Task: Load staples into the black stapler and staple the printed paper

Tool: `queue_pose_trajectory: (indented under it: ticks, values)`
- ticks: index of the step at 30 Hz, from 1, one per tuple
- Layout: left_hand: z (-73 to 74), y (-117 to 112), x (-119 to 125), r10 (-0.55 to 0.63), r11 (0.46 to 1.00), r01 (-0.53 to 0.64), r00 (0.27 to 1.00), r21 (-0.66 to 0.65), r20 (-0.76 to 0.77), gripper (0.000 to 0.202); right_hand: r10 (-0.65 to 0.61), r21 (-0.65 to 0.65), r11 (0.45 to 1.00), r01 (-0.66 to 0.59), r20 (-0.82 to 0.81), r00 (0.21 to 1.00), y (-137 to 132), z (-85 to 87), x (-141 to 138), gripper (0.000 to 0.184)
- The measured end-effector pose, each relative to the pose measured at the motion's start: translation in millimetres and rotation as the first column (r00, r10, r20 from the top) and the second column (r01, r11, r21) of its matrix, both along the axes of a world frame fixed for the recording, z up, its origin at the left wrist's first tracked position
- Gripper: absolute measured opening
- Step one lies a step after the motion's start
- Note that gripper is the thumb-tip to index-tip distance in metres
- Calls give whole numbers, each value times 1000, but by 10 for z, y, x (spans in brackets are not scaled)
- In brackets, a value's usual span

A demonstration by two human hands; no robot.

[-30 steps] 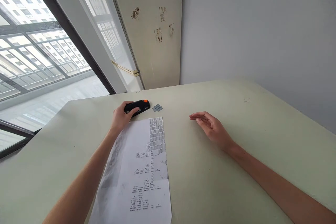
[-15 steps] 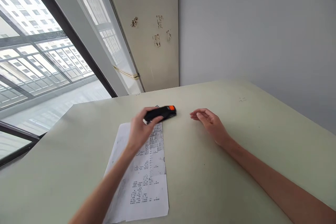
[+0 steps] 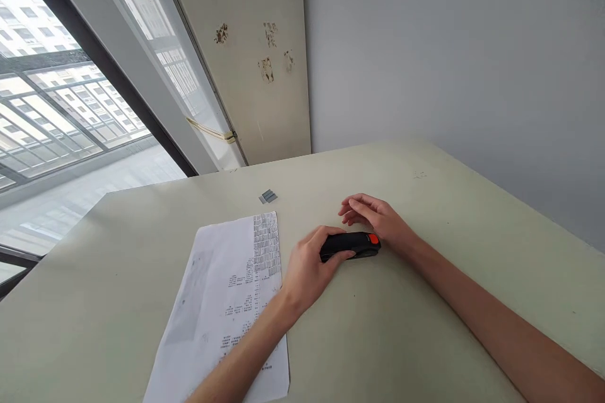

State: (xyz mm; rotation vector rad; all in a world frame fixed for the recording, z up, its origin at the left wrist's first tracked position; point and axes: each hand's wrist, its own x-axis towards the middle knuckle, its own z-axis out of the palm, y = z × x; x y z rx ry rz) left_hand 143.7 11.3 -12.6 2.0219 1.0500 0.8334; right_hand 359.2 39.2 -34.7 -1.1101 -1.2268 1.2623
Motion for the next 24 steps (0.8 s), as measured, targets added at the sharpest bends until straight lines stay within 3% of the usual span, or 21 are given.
queue_pose_trajectory:
  ticks: [4,9,14,19,24]
  values:
    - [39,4,-121,4,1000,-5,998,-11,-70,56,46,51,997,-52,109,993,-16,-5,-47,38]
    - [14,22,-365,14,990,15,979,141,-202,28,65,25,997,-69,151,986,-36,-42,-52,39]
    - [-30,38,-439,44,972,13,971,235,-235,17,78,-12,997,-77,180,980,-55,-47,-43,41]
    - [-34,49,-459,47,971,9,972,237,-230,13,98,-45,995,-91,193,976,-78,27,-73,43]
    - [-3,54,-530,37,973,22,968,231,-249,9,214,-106,975,-194,235,948,-113,97,-46,50]
